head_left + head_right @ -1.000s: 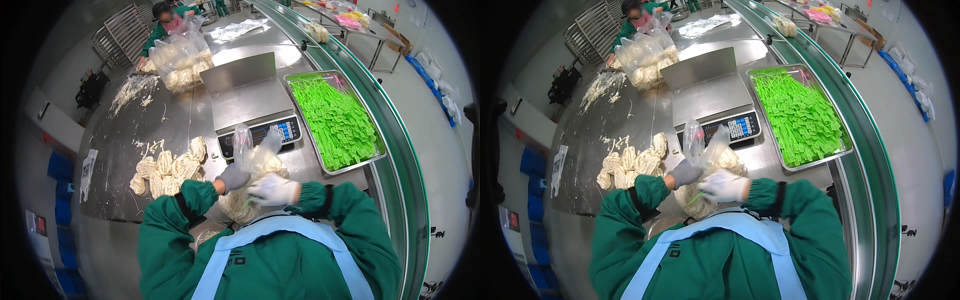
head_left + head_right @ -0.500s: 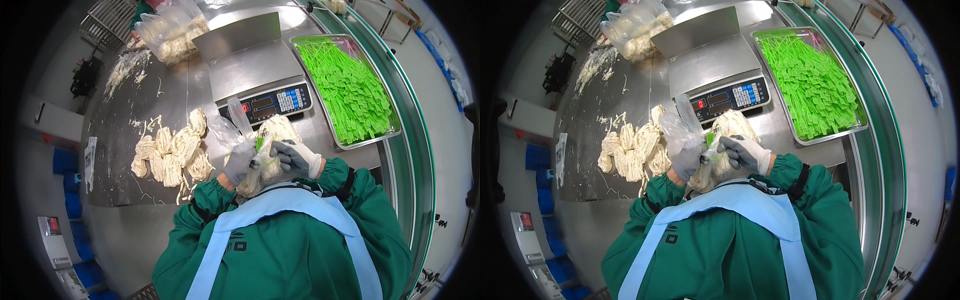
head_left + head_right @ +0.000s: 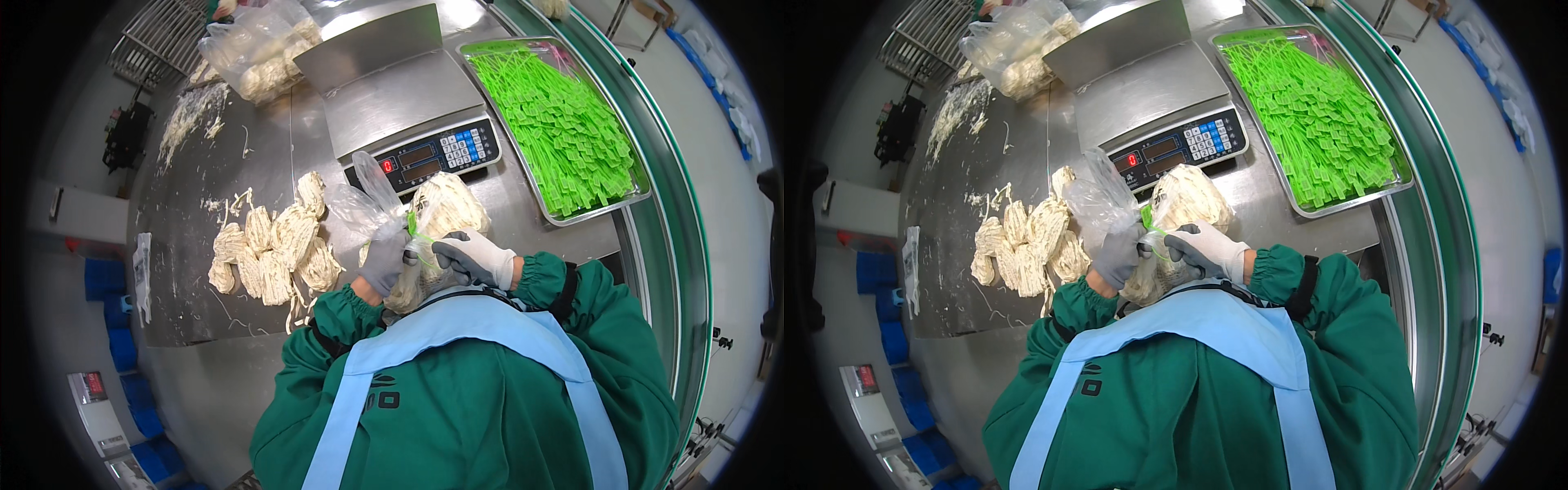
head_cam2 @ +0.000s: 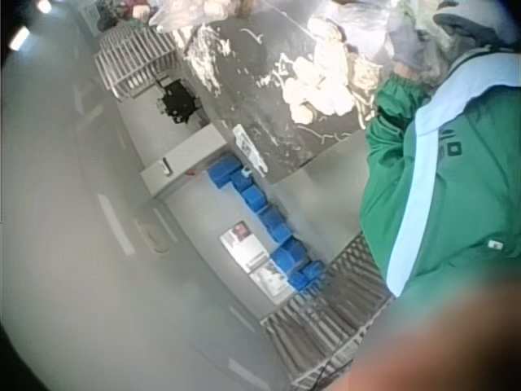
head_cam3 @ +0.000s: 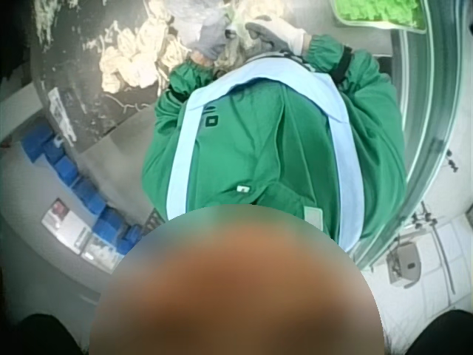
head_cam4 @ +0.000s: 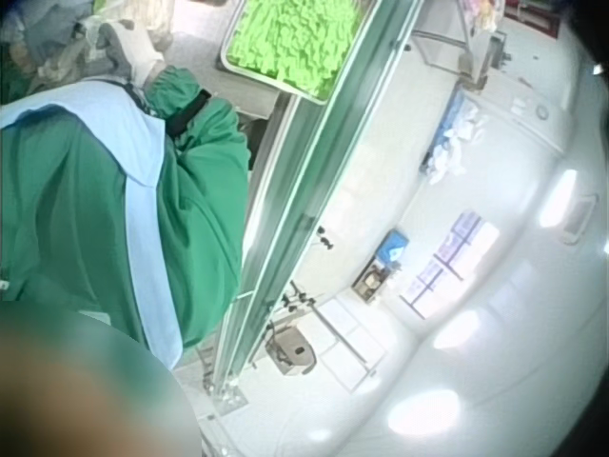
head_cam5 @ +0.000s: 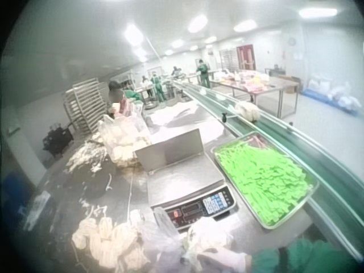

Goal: The person repeatedly picks bundles of noodles, places them into a clear plastic bag on a digital scale, adjusts the contents to reach a target weight, ties the bag, and places it onto a moving conveyor belt. This cycle is repeated multiple times throughout the clip.

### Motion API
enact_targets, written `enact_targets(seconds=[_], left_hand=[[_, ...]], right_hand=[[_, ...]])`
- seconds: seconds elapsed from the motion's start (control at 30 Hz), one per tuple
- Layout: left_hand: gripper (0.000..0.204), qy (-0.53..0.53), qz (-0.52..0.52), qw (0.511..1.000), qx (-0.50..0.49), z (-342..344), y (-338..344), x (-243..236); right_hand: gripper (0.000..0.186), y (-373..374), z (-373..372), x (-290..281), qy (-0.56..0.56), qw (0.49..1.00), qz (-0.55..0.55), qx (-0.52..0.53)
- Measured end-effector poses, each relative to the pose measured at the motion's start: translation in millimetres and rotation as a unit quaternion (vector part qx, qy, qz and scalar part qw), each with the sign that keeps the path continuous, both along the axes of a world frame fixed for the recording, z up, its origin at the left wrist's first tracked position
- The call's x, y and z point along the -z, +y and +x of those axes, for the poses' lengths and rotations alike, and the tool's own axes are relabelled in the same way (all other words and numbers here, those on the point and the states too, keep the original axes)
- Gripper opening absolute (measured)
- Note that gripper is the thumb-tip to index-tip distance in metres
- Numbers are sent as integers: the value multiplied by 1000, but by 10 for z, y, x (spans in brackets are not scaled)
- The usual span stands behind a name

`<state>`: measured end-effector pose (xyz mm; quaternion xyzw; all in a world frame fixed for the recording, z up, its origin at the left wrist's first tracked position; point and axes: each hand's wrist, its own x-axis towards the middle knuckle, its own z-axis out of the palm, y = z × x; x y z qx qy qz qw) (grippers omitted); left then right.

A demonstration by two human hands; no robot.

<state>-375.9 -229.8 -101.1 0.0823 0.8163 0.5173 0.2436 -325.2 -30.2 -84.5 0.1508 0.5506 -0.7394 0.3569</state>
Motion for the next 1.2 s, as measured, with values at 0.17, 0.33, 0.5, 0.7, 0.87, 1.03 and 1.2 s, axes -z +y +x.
enact_targets(seconds=[0.17, 0.33, 0.5, 0.7, 0.87, 1.03, 1.2], left_hand=[[20, 204, -117, 964, 125, 62, -6, 17], [16, 77, -25, 996, 41, 51, -22, 106], [17, 172, -178, 953, 177, -40, -85, 257], [31, 344, -205, 909, 119, 171, 30, 482], [45, 338, -40, 937, 79, 194, 37, 500], [36, 249, -126, 955, 103, 200, 69, 325], [30, 200, -10, 978, 51, 294, 184, 175]], right_hand=[[26, 14, 7, -47, -34, 999, 27, -7], [27, -14, 27, -91, -7, 1000, -1, -12], [25, -35, 30, -56, 54, 997, 24, -51], [24, -87, -184, -4, 76, 996, 46, -5], [28, 167, -416, 5, 70, 974, 87, -195], [26, 180, -306, 133, 68, 985, 53, -149], [22, 73, -299, 115, 41, 991, 71, -105]])
